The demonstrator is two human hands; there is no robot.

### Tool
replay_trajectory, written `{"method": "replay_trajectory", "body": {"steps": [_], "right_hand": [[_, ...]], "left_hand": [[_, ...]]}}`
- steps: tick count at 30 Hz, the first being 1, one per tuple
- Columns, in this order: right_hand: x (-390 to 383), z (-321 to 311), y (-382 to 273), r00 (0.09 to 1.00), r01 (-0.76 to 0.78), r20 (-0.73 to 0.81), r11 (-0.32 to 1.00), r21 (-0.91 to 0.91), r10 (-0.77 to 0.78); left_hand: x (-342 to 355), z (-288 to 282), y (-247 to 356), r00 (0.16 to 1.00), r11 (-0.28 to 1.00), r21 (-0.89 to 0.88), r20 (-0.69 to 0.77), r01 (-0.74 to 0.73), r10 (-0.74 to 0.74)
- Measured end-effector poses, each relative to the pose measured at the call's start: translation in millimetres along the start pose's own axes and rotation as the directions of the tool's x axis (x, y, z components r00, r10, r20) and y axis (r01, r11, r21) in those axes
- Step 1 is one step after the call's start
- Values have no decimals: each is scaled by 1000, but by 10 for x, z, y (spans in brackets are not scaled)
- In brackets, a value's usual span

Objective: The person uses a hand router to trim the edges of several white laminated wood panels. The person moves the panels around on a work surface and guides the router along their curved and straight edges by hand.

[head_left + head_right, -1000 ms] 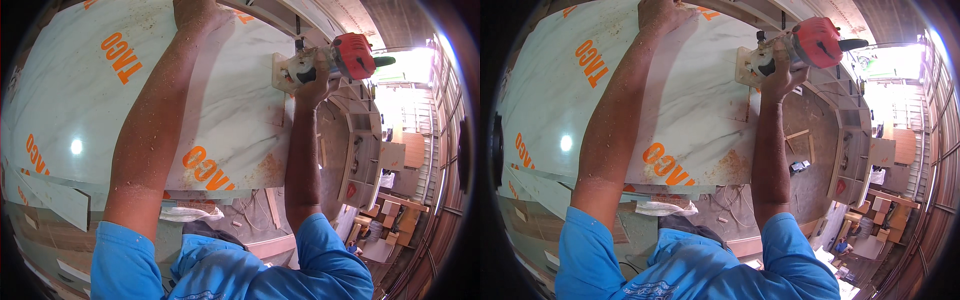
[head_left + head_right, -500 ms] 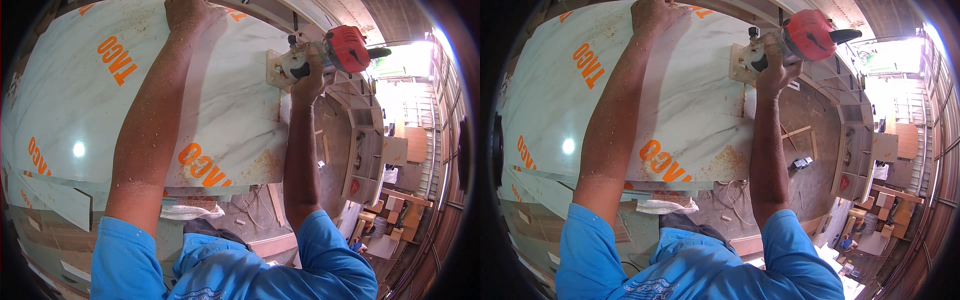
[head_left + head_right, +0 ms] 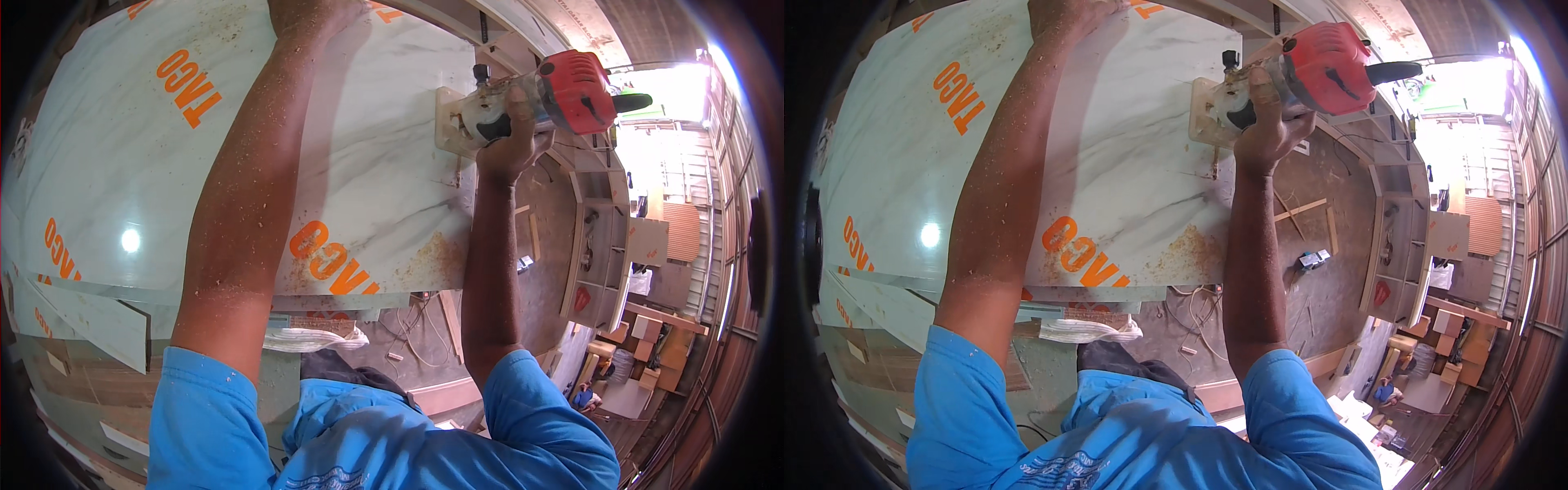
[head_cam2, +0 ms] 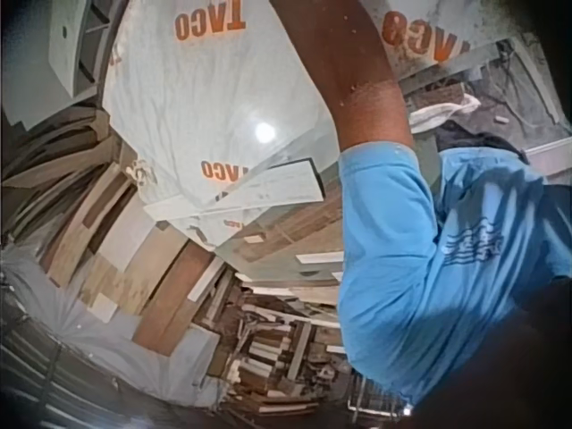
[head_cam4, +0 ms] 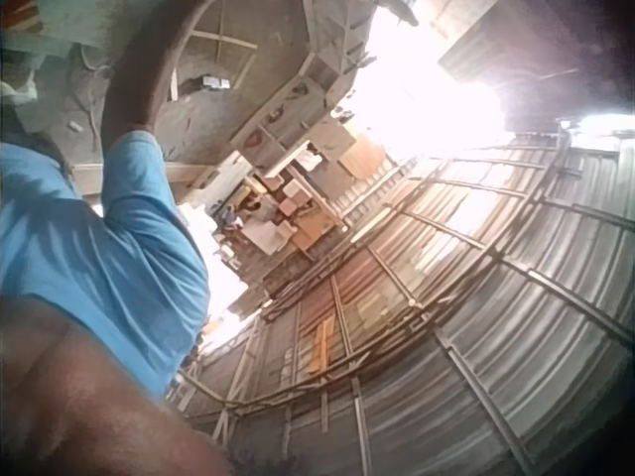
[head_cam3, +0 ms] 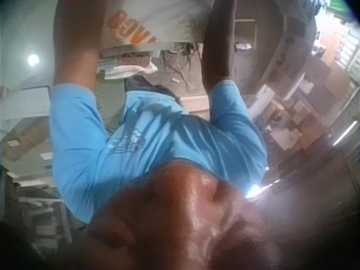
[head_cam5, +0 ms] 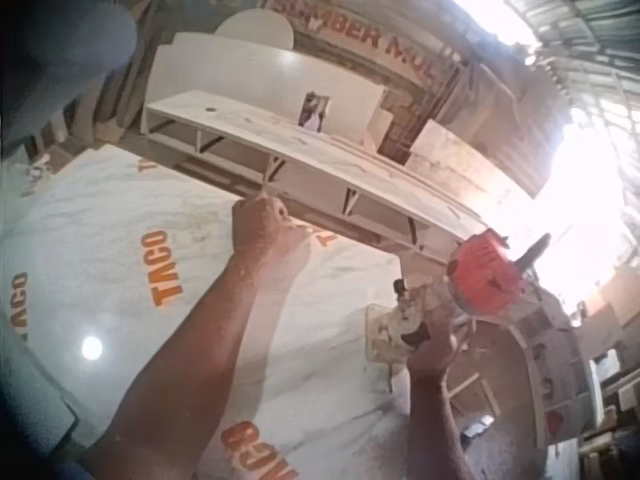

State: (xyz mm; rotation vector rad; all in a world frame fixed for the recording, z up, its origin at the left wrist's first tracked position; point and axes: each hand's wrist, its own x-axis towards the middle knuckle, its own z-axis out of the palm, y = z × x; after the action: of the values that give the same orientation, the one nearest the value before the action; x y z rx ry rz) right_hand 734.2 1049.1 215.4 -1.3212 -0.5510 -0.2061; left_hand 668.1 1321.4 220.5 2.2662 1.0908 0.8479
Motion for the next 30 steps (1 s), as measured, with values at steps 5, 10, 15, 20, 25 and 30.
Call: {"method": "replay_trajectory", "body": {"steps": [5, 10, 15, 20, 25, 30], "right_hand": [[-136, -210, 48, 994, 96, 68, 968, -232, -83], [-297, -362, 43, 942, 336, 132, 832, -441, -310], [-409, -180, -223, 989, 150, 45, 969, -194, -144], [-471, -196, -278, 980, 179, -47, 955, -236, -195], [-497, -226, -386, 999, 50, 12, 996, -68, -49], [-602, -247, -464, 995, 50, 89, 999, -11, -49]], "left_hand": [[-7, 35, -26, 999, 1000, 0, -27, -22, 22], [-11, 72, -44, 996, 998, -27, -75, -53, 51], [-18, 107, -116, 991, 994, 9, -85, -106, 106], [-29, 113, -111, 978, 987, 12, -130, -162, 162], [-30, 79, -64, 998, 998, 4, -16, -56, 56], [-22, 64, -63, 997, 997, 49, -33, -61, 63]]}}
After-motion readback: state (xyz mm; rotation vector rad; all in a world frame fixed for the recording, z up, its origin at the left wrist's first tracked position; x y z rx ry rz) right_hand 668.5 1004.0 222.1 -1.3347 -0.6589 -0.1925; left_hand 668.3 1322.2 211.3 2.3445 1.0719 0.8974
